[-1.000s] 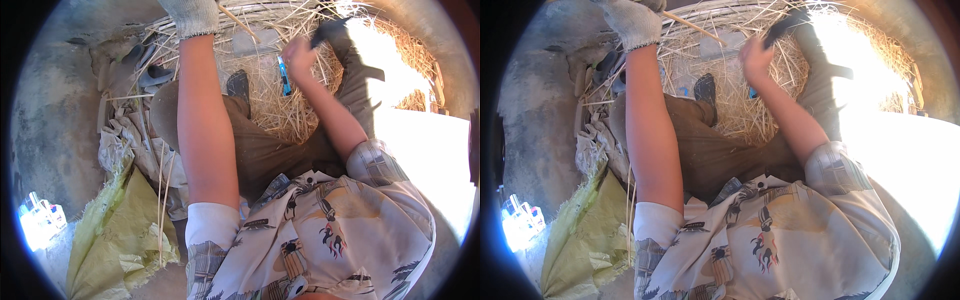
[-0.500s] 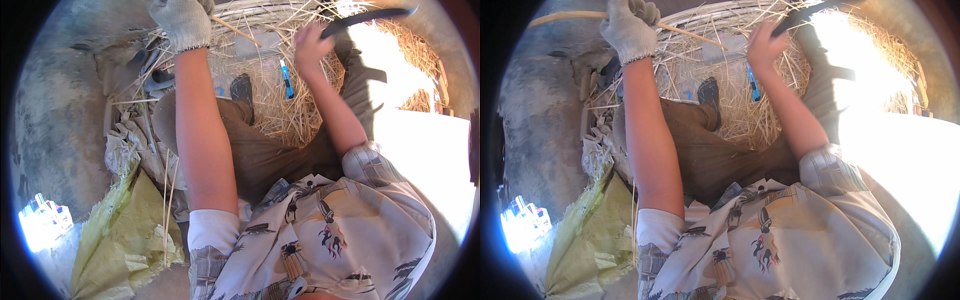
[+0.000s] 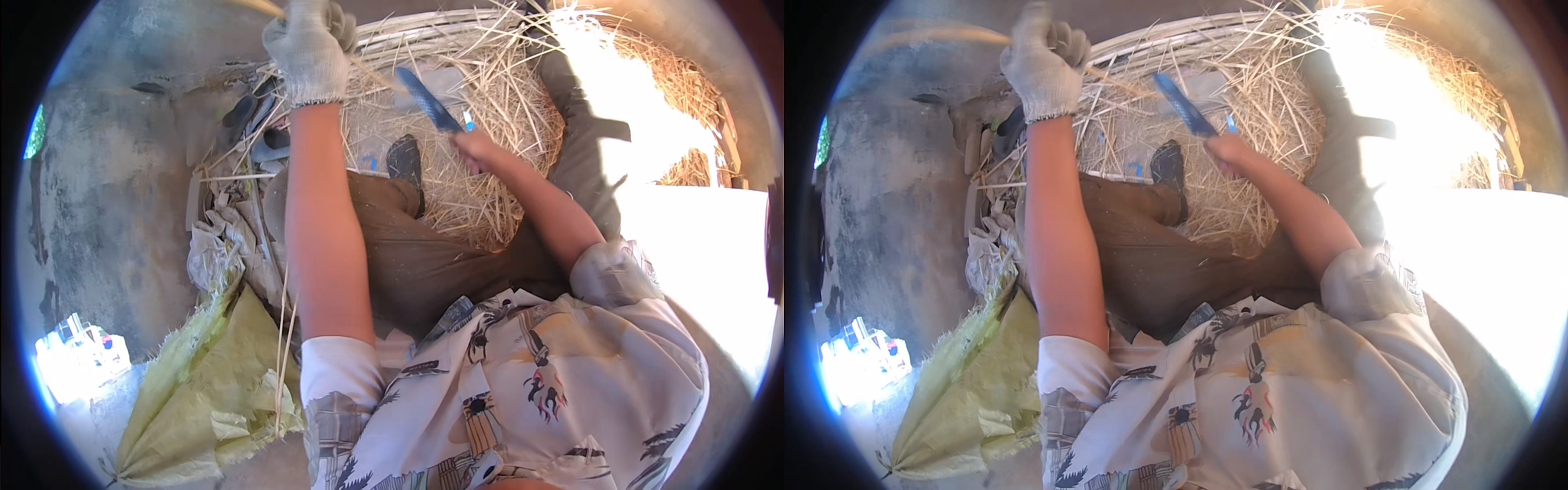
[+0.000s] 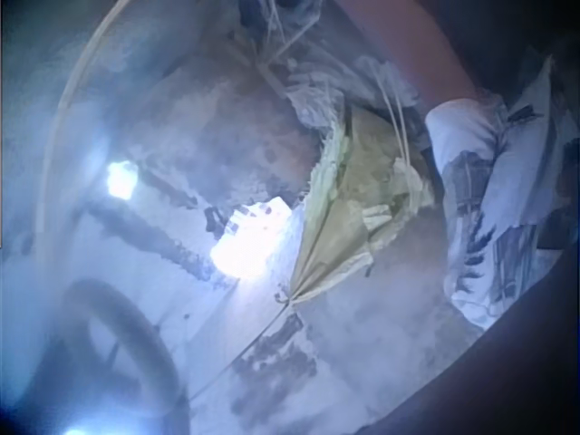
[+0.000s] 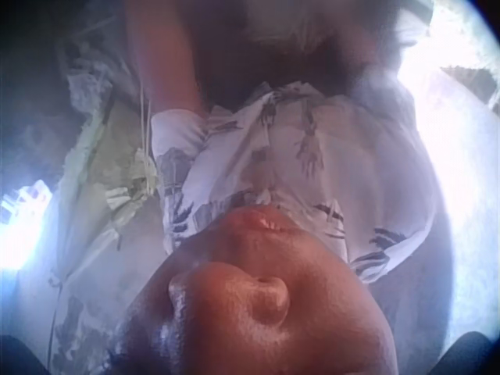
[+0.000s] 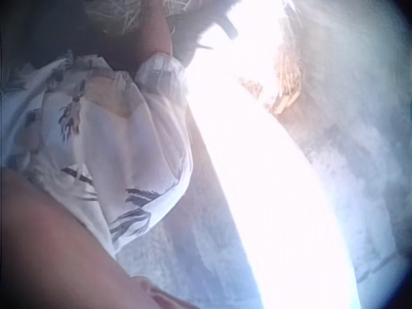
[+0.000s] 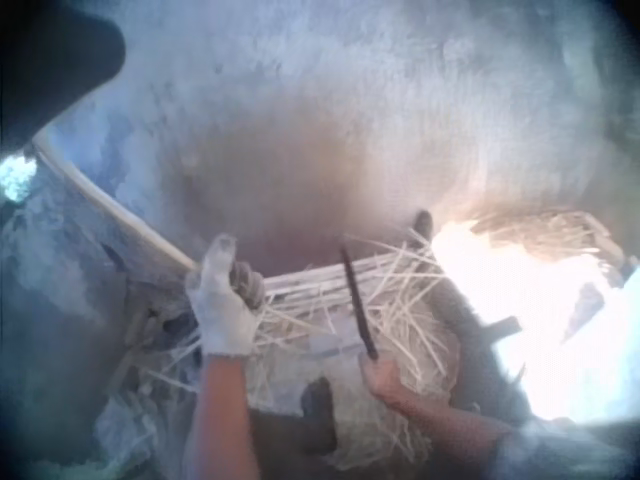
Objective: The person sits on the floor and uses a knife to split long bamboo strips into thinner pieces. They hold the bamboo with gloved hands and repeatedly slice along the length of the strips, separating them into finer strands.
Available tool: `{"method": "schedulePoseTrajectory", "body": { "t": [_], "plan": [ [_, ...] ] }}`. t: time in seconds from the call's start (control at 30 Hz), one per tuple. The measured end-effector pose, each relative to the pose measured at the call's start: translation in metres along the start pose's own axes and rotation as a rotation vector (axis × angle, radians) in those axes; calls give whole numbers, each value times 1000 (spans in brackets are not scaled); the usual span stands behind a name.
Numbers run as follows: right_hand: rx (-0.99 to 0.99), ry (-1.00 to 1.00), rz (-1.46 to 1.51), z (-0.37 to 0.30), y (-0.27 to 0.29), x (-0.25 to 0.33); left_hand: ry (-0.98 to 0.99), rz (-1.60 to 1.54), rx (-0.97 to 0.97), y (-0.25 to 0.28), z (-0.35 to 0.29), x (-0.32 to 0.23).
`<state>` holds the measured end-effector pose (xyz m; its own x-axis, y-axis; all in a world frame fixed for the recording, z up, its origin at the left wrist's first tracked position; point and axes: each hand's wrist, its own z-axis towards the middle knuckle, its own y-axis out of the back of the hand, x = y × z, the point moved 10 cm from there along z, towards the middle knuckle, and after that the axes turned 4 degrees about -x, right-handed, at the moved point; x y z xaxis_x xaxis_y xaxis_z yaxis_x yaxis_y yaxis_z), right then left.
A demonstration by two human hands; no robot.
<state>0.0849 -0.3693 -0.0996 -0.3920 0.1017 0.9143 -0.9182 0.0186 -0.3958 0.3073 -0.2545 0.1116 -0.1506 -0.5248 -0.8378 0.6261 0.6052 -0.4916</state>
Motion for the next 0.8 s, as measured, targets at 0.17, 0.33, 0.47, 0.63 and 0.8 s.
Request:
{"method": "schedulePoseTrajectory", "body": {
  "t": [0.17, 0.33, 0.47, 0.63, 0.8],
  "plan": [
    [514, -119, -939, 24, -41, 33, 23, 204, 73, 9, 6, 1],
    [68, 201, 120, 31, -19, 75, 14, 61, -40, 13, 0, -6],
    [412, 32, -1053, -29, 42, -106, -4, 102, 41, -7, 3, 3],
    [474, -100, -768, 7, -14, -12, 11, 8, -4, 14, 8, 3],
    [560, -445, -376, -5, 18, -31, -48, 158, 116, -18, -5, -7]
  ]
}}
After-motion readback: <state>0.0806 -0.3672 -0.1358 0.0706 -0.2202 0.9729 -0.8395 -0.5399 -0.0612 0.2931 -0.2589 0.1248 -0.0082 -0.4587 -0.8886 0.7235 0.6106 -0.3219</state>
